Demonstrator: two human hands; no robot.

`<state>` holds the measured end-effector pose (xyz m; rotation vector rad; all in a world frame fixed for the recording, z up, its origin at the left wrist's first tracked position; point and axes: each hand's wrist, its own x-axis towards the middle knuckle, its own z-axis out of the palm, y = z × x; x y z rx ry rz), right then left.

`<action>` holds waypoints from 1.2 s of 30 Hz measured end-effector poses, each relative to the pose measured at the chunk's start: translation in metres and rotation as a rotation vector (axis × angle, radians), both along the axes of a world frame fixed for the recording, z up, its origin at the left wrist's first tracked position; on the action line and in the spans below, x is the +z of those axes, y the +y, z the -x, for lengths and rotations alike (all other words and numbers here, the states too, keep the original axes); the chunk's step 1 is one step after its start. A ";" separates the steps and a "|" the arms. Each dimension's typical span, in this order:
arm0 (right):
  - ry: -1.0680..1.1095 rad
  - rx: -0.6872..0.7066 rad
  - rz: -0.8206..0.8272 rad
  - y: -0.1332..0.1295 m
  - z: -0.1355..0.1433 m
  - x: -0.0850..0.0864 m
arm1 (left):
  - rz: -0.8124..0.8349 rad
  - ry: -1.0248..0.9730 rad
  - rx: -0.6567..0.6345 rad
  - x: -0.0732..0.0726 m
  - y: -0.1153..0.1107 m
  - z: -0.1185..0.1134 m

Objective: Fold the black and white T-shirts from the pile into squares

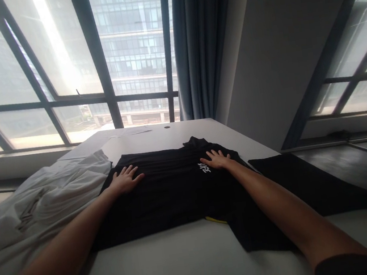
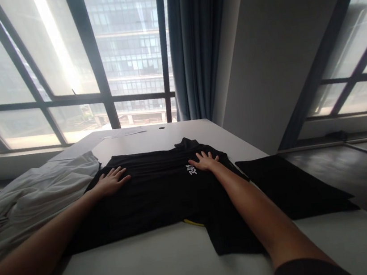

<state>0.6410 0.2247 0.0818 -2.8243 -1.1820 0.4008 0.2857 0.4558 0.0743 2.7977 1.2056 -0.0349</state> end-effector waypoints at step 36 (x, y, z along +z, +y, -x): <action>0.346 0.457 -0.100 -0.217 0.095 0.059 | 0.096 -0.269 -0.390 0.032 -0.099 0.166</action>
